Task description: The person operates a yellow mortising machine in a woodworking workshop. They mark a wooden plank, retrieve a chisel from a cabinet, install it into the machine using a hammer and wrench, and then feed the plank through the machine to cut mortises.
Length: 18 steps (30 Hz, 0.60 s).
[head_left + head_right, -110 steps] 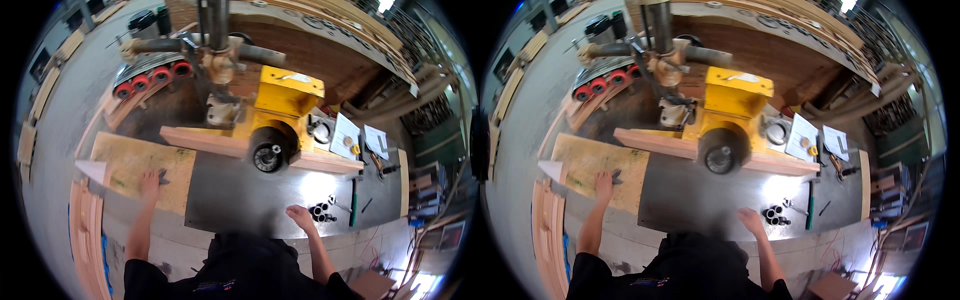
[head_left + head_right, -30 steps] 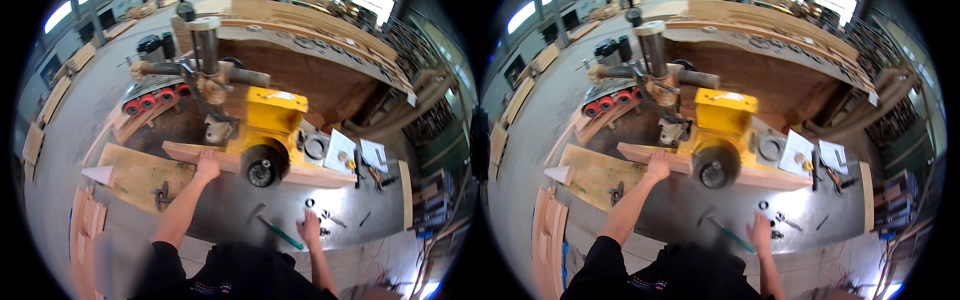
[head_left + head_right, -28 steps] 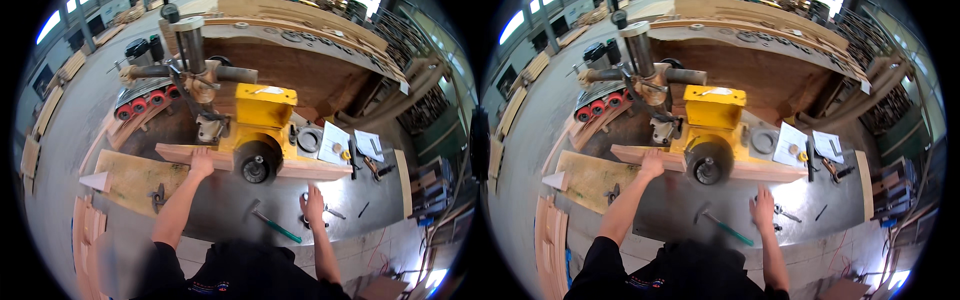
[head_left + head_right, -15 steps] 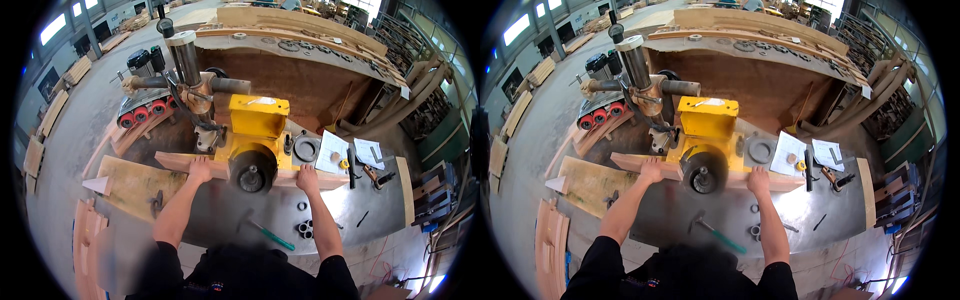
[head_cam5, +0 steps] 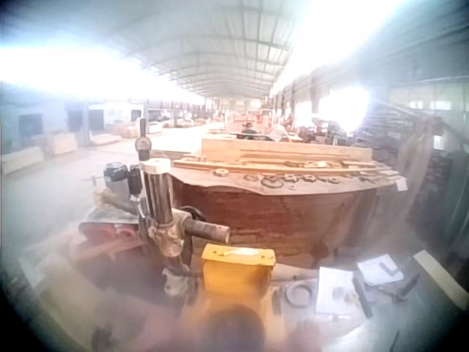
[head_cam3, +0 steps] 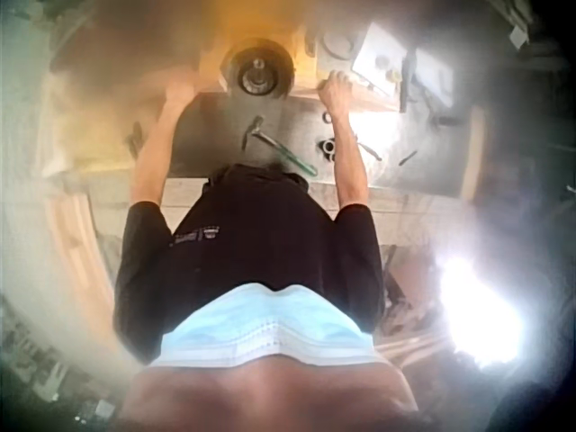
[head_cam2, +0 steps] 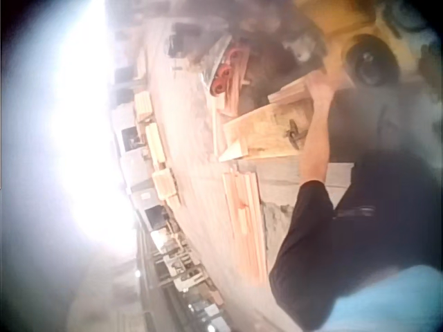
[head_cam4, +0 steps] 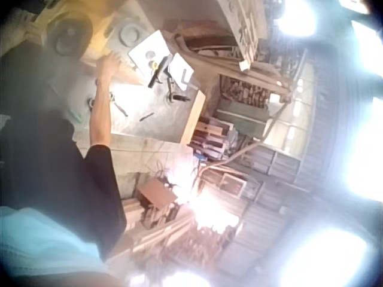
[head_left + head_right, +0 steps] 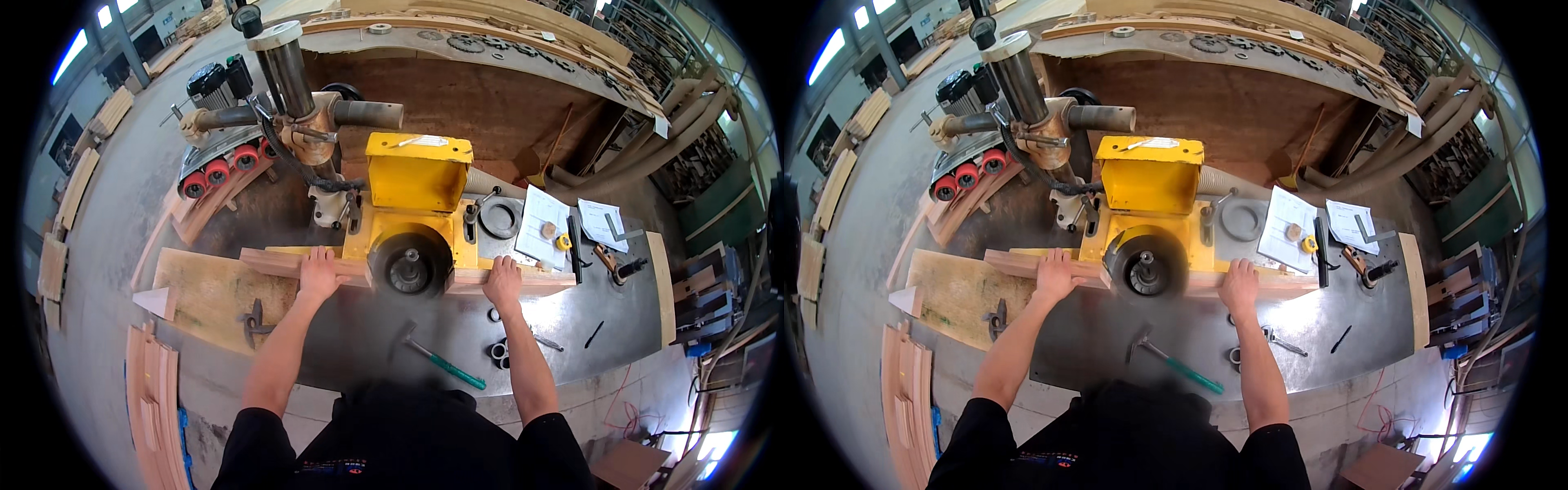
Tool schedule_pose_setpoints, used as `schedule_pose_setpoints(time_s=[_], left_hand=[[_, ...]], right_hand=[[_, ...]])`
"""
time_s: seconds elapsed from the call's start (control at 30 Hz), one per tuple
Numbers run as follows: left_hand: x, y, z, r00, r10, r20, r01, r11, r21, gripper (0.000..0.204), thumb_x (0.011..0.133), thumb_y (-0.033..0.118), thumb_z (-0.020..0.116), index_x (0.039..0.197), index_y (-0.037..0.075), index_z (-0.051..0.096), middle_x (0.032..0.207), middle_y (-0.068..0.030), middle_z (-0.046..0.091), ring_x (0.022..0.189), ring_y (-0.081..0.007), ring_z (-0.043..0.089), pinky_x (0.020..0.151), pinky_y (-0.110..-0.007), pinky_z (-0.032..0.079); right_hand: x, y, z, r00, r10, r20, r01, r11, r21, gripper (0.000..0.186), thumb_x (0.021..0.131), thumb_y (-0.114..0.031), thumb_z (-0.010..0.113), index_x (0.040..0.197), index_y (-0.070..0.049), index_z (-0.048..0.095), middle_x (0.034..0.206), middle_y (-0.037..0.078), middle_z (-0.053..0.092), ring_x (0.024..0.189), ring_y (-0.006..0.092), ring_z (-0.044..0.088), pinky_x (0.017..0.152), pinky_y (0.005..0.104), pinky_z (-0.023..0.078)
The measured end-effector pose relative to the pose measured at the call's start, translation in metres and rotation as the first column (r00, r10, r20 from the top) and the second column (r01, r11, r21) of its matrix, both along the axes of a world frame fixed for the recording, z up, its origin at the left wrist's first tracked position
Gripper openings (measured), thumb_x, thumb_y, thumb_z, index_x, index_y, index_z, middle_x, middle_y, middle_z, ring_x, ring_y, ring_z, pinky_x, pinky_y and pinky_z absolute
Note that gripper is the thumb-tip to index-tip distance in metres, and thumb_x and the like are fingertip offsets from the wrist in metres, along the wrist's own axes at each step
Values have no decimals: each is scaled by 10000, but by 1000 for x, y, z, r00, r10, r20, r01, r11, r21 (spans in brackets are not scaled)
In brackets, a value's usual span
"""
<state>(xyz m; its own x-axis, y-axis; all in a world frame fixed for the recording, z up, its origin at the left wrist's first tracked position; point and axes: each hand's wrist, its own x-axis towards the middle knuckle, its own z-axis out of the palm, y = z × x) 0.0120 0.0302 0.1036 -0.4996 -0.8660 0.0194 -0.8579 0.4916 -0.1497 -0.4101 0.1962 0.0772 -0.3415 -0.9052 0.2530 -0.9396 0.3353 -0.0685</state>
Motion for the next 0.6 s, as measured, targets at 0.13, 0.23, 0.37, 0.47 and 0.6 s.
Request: schedule_pose_setpoints(time_s=[0.13, 0.23, 0.37, 0.47, 0.6], left_hand=[[1, -9, 2, 999, 37, 22, -39, 994, 100, 718, 752, 597, 770, 1163, 37, 589, 1135, -101, 577, 1131, -250, 513, 911, -394, 429], [1, -8, 1, 996, -32, -79, 31, 999, -20, 719, 747, 587, 779, 1164, 32, 591, 1137, -108, 590, 1150, -257, 515, 957, -418, 416], [7, -3, 2, 998, 1, -67, 1, 1000, 31, 712, 744, 582, 781, 1145, 27, 587, 1148, -116, 592, 1168, -277, 513, 1064, -490, 359], [8, -3, 3, 994, 17, -107, -14, 1000, 28, 714, 741, 580, 783, 1141, 26, 577, 1145, -123, 583, 1162, -292, 514, 1129, -527, 313], [10, -3, -7, 990, 20, -137, -17, 1000, 26, 695, 746, 574, 783, 1127, 32, 575, 1132, -129, 579, 1157, -292, 516, 1117, -516, 328]], right_hand=[[-6, -3, 10, 995, 30, 99, -39, 996, 85, 251, 731, -36, 656, 961, -15, 557, 1006, 171, 582, 998, 367, 581, 848, 457, 490], [-6, -4, 13, 996, -15, 92, 8, 997, 80, 268, 711, -21, 671, 952, -14, 553, 1000, 171, 584, 1016, 377, 586, 862, 464, 495], [21, 12, 3, 994, 106, 16, -103, 984, -146, 433, 729, -14, 659, 1147, 13, 551, 1184, 219, 561, 1102, 412, 533, 968, 491, 455], [86, 79, -10, 967, 227, 119, -219, 973, -75, 511, 744, -63, 706, 1221, -1, 532, 1199, 216, 570, 1127, 420, 536, 967, 511, 449], [143, 180, -49, 934, 63, 353, -209, 895, 395, 479, 815, -247, 702, 1221, -39, 559, 1108, 173, 616, 1026, 379, 605, 873, 497, 509]])
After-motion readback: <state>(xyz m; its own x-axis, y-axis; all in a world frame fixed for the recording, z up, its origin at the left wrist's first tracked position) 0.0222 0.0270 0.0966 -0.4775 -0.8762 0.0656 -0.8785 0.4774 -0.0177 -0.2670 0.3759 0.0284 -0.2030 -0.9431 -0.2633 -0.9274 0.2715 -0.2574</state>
